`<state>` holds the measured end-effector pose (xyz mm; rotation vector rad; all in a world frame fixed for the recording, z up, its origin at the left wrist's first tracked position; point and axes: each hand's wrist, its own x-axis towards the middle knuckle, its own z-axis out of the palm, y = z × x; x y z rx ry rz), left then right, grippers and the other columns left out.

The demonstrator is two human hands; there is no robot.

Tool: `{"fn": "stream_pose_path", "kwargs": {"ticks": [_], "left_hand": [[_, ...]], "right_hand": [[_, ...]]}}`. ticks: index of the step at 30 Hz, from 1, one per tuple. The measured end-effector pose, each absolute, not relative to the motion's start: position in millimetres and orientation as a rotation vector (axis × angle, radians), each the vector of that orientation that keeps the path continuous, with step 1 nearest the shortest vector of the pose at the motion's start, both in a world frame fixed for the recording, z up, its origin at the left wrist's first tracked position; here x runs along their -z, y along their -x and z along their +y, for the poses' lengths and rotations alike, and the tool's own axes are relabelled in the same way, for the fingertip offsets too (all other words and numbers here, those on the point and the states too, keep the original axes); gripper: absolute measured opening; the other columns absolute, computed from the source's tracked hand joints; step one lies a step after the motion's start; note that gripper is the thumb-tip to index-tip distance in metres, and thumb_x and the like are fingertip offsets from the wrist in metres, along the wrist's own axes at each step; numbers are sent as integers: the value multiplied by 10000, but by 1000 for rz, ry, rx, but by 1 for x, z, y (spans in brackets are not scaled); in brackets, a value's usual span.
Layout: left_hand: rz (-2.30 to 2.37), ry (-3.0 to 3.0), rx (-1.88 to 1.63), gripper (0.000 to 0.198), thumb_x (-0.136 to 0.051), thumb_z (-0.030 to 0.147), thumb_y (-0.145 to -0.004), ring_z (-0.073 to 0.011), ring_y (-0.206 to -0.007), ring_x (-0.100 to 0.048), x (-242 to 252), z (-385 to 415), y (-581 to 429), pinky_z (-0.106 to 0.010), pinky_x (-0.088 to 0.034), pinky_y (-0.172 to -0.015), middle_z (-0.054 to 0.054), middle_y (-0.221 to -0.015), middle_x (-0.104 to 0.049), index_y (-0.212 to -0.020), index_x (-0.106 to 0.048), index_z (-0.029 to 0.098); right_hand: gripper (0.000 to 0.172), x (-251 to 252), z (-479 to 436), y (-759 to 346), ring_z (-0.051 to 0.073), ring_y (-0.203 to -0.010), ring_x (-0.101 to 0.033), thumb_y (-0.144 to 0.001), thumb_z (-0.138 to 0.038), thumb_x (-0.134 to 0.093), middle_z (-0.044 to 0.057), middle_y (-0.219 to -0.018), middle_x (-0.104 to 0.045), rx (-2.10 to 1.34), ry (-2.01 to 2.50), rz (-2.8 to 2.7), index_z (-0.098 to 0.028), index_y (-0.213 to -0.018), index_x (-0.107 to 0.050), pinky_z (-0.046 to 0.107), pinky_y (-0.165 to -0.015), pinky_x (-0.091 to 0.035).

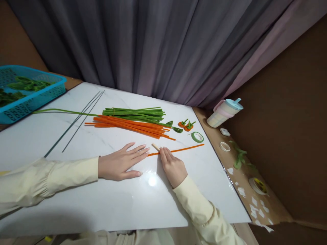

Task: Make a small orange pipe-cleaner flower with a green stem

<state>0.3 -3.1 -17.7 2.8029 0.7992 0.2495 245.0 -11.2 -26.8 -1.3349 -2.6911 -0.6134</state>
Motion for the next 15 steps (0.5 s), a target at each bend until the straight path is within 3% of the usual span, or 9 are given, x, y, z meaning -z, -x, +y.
{"fn": "stream_pose_path", "kwargs": {"ticks": [2, 5, 9, 15], "left_hand": [[803, -2799, -218, 642, -201, 542, -910, -250, -1377, -132, 17, -3, 0, -430, -81, -1075, -131, -1476, -218, -1404, -210, 132], [804, -2799, -204, 634, -199, 538, -911, -239, -1378, -134, 17, -2, 1, -414, -80, -1079, -120, -1481, -208, -1409, -197, 145], [801, -2796, -206, 618, -202, 530, -915, -232, -1377, -144, 17, -1, 1, -406, -81, -1082, -113, -1481, -207, -1407, -210, 156], [820, -2790, -146, 608, -207, 511, -922, -234, -1377, -145, 13, -2, 0, -421, -93, -1083, -116, -1482, -197, -1412, -199, 152]], "right_hand": [[427, 17, -8, -249, 181, -863, -660, -842, -43, -335, 128, -1169, -611, 675, 1354, -2761, -63, -1223, -527, 240, -581, -520], [435, -3, 6, -259, 168, -684, -665, -833, -102, -419, 86, -1049, -676, 629, 1515, -2805, -132, -1257, -511, 240, -504, -470], [384, -26, 41, -280, 198, -800, -656, -835, -152, -442, 63, -1029, -684, 622, 1991, -2547, -242, -1184, -573, 240, -566, -432], [245, -13, 93, -300, 207, -764, -646, -829, -220, -487, 62, -915, -703, 546, 2055, -2477, -248, -987, -671, 252, -590, -402]]}}
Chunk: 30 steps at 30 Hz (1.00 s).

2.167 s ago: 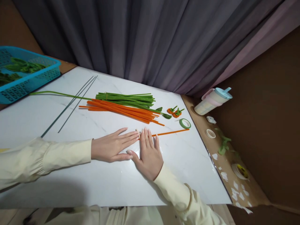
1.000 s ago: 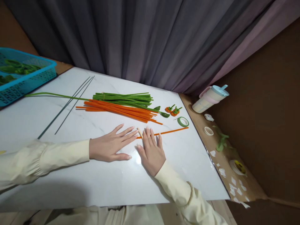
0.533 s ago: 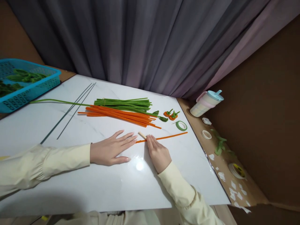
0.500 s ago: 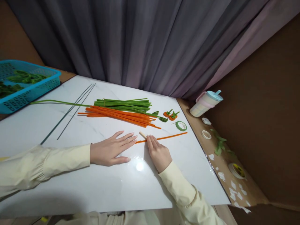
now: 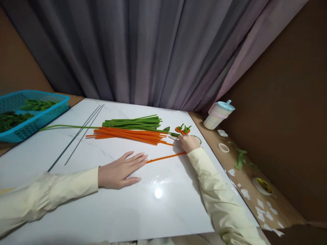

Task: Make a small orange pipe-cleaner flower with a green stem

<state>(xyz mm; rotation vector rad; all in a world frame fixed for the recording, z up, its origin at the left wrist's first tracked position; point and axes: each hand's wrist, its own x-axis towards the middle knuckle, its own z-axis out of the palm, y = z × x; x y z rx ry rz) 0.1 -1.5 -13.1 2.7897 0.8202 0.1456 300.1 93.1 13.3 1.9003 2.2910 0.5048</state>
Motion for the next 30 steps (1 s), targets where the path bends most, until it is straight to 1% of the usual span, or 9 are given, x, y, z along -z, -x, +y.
{"fn": "stream_pose_path", "kwargs": {"ticks": [4, 8, 15, 20, 30], "left_hand": [[809, -2808, -166, 587, -223, 493, -927, -235, -1370, -177, 13, -1, 0, -420, -106, -1090, -109, -1479, -209, -1417, -194, 172], [805, -2806, -180, 571, -239, 465, -934, -241, -1366, -193, 13, -1, 1, -430, -133, -1091, -105, -1476, -221, -1425, -173, 182], [796, -2822, -134, 562, -229, 440, -944, -220, -1373, -167, 13, 0, 1, -436, -127, -1102, -78, -1487, -187, -1438, -94, 208], [786, -2831, -159, 559, -237, 428, -946, -220, -1373, -170, 14, 0, 2, -439, -137, -1102, -75, -1487, -189, -1440, -77, 220], [792, -2824, -132, 553, -228, 429, -946, -217, -1374, -166, 14, 0, 2, -433, -144, -1100, -76, -1490, -174, -1439, -92, 217]], "right_hand": [[242, 6, 103, -305, 204, -811, -631, -845, -189, -458, 92, -901, -696, -496, -1918, 2380, -187, -938, -682, 255, -652, -391], [252, 15, 104, -313, 212, -897, -605, -848, -157, -444, 107, -926, -691, -501, -1925, 2492, -160, -921, -685, 268, -714, -385], [258, 28, 113, -326, 195, -888, -617, -869, -167, -444, 79, -927, -703, -507, -1969, 2671, -170, -930, -694, 265, -711, -413], [242, 38, 119, -332, 213, -966, -604, -865, -192, -469, 77, -967, -699, -517, -2017, 2777, -184, -938, -699, 304, -780, -423], [258, 46, 122, -336, 205, -888, -628, -859, -190, -457, 96, -983, -690, -494, -1994, 2895, -186, -959, -695, 301, -759, -455]]}}
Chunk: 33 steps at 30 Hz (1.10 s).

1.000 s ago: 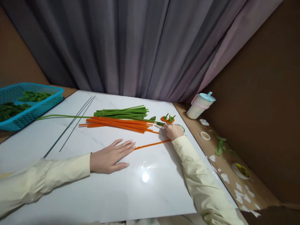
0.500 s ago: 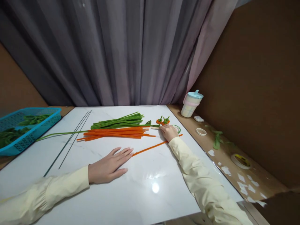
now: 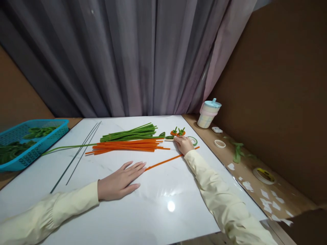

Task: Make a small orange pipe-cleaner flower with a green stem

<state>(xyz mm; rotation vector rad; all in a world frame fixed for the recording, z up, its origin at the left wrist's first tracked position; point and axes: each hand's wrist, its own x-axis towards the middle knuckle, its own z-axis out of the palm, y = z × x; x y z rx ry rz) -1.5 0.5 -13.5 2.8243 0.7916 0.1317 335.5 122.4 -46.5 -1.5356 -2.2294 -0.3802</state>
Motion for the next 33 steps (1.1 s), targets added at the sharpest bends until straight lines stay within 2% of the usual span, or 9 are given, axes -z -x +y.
{"fn": "stream_pose_path", "kwargs": {"ticks": [11, 22, 33], "left_hand": [[793, -2818, -130, 544, -230, 428, -946, -215, -1373, -170, 12, 0, 1, -430, -128, -1106, -89, -1484, -194, -1432, -134, 203], [802, -2814, -109, 545, -216, 434, -947, -207, -1374, -168, 11, 0, 1, -423, -116, -1109, -92, -1485, -186, -1430, -145, 191], [792, -2813, -164, 553, -226, 435, -945, -214, -1366, -197, 14, 0, 1, -419, -132, -1101, -95, -1479, -212, -1437, -112, 212]], "right_hand": [[268, 47, 123, -335, 215, -921, -628, -847, -170, -448, 113, -1000, -684, 315, 1501, -2232, -166, -977, -682, 329, -788, -474], [292, 51, 125, -335, 192, -992, -613, -829, -129, -423, 96, -1029, -676, 279, 1391, -2215, -152, -988, -666, 313, -879, -484], [405, 52, 126, -333, 194, -1018, -611, -744, -27, -393, 77, -1036, -681, 307, 1427, -2276, -182, -979, -683, 332, -884, -492]]}}
